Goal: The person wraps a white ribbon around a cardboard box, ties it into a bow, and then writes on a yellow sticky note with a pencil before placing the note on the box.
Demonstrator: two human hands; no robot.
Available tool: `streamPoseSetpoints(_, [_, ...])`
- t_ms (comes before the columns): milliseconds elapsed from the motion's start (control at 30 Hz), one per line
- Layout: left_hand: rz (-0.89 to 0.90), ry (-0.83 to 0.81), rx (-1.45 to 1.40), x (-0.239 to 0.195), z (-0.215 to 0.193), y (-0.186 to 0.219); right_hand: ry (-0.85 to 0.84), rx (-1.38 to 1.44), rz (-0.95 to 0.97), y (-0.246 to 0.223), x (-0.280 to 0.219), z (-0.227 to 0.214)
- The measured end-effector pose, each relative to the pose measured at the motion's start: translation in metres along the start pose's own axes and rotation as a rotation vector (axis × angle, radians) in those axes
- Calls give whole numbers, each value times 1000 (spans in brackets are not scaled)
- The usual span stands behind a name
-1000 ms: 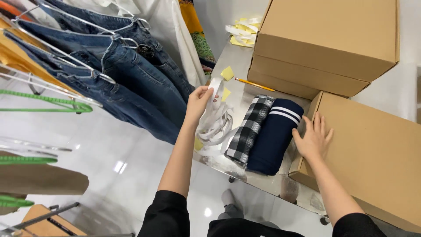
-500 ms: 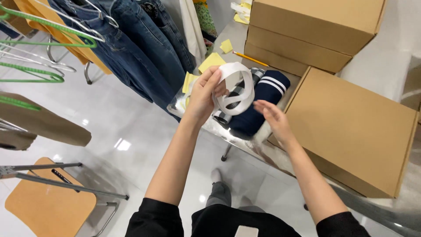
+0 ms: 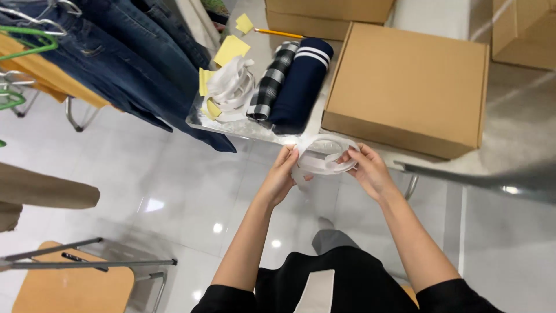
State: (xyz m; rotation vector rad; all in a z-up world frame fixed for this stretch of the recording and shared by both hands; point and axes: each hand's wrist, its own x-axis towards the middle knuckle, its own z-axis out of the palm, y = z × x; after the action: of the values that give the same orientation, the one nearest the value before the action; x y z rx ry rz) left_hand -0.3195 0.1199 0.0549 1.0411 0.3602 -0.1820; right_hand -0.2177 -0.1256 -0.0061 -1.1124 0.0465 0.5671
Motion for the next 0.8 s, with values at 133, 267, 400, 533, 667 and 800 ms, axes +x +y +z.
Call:
streamPoseSetpoints(133, [-54, -90, 264, -26, -7, -16, 124, 64, -54, 30, -43, -7])
streamPoseSetpoints(267, [7, -84, 773, -43, -47, -53, 348, -78, -33, 64, -93, 5])
streamPoseSetpoints(400, [-99, -190, 1055, -70, -77, -60, 462, -264, -64, 100, -135, 4])
streamPoseSetpoints(533, [-118, -220, 1056, -77, -111, -82, 496, -446, -64, 130, -176, -8])
streamPoseSetpoints(667, [-132, -197, 866, -122, -122, -47, 432, -941, 41, 155, -200, -23])
streamPoseSetpoints(800, [-81, -176, 720, -168, -116, 3, 375, -1259, 62, 179, -197, -47])
